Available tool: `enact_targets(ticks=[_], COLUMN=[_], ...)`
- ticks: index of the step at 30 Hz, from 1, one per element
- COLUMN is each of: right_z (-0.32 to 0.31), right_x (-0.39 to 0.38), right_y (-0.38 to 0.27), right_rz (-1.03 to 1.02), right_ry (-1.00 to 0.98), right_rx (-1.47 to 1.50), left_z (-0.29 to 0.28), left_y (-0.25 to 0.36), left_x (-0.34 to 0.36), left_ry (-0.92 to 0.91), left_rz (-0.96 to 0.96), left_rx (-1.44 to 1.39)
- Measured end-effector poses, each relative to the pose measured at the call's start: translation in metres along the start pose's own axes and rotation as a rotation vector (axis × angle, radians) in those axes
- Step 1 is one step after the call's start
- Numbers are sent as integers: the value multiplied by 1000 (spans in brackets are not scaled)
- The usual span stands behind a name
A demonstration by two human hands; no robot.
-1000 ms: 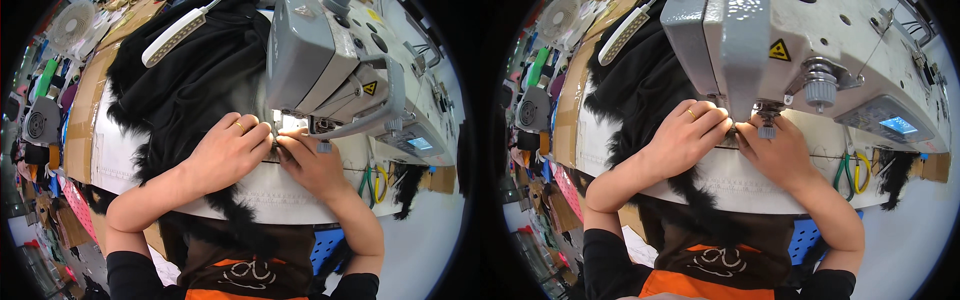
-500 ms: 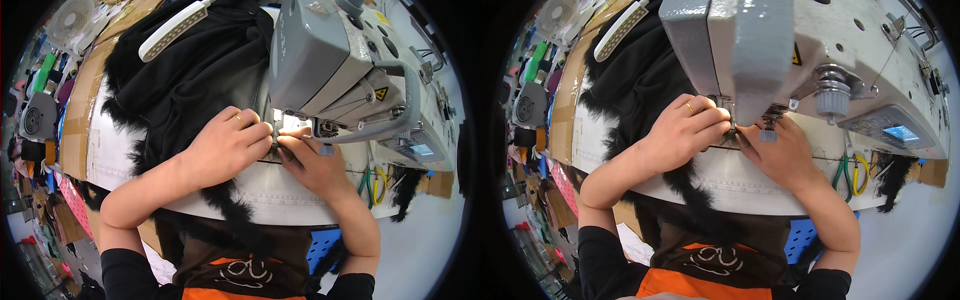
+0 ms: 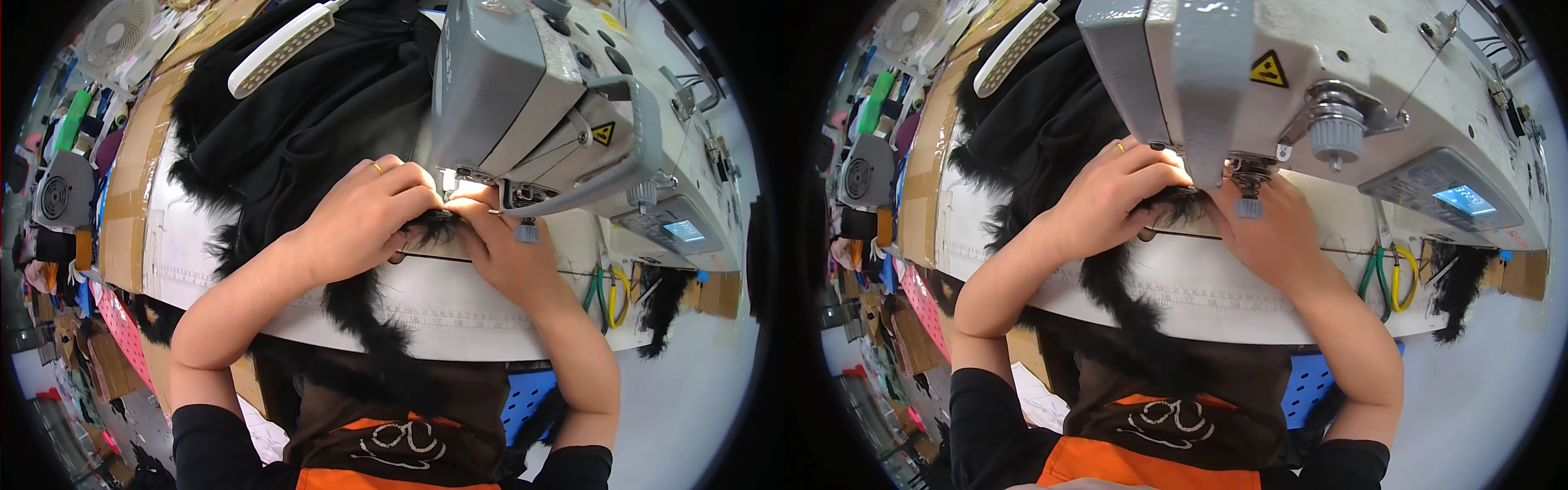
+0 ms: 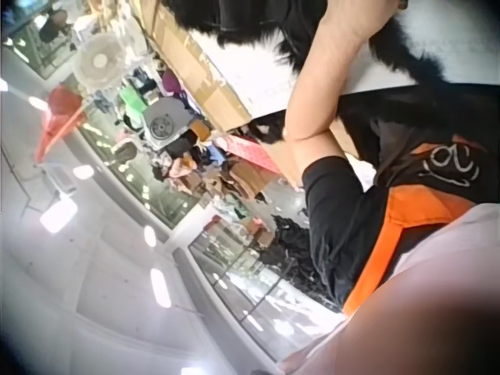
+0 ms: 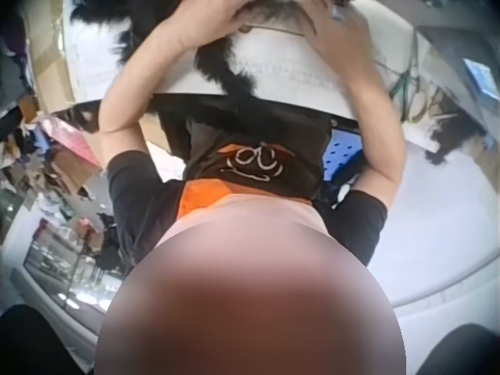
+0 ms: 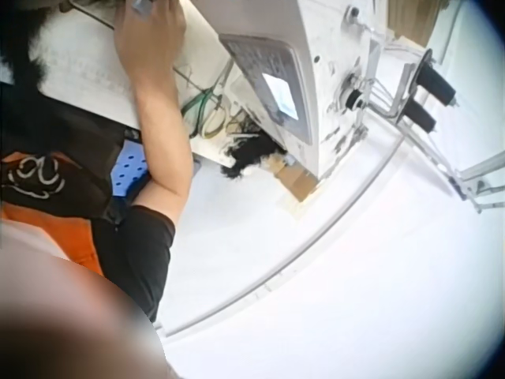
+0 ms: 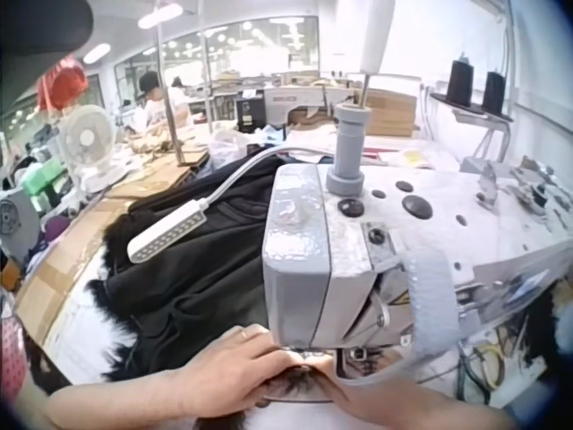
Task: Sewing faux fur trim onto a black fabric garment using an industrial sewing machine.
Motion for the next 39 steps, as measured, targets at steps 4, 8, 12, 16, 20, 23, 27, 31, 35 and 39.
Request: enact_targets(ticks=[4,8,12,16,20,23,27,31,35,39], right_z=[-5,5,2,-7,-9,-11,-11,-14,-15,-14], right_x=[3,-2,-3,-8,-8,-10,-9,-11,-13,-11], right_y=[-3,-3,-8,-14,-16,-18,-19,-19,-16,-12], right_rz=[-41,-65,-113,-160,-131,-149,-143,-125,-75,-95], right_ry=[39,-4,-17,2,-25,-7,-13,11,62,86], right_rx=[22,-58,-134,-236,-149,-182,-154,-132,-79,-33], left_z=[7,8,11,14,18,12,9,14,13,12], left_y=[0,19,25,27,25,25,25,29,30,30], left_x=[0,2,-3,-6,-10,-11,-12,-13,-12,-13], left_ry=[-17,12,-4,-86,-120,-123,-129,-140,-116,-109], left_rz=[53,219,267,171,142,158,166,176,181,167], left_rx=[145,236,290,300,282,219,171,255,228,212])
Point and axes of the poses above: each hand's wrist, its own x-axis towards the middle knuckle, its own z-axis out of the palm, y = z × x, the point moved 10 cm from there along x, towards the middle knuckle, and after that the axes turned 12 degrees about -x, right-handed, at the moved point
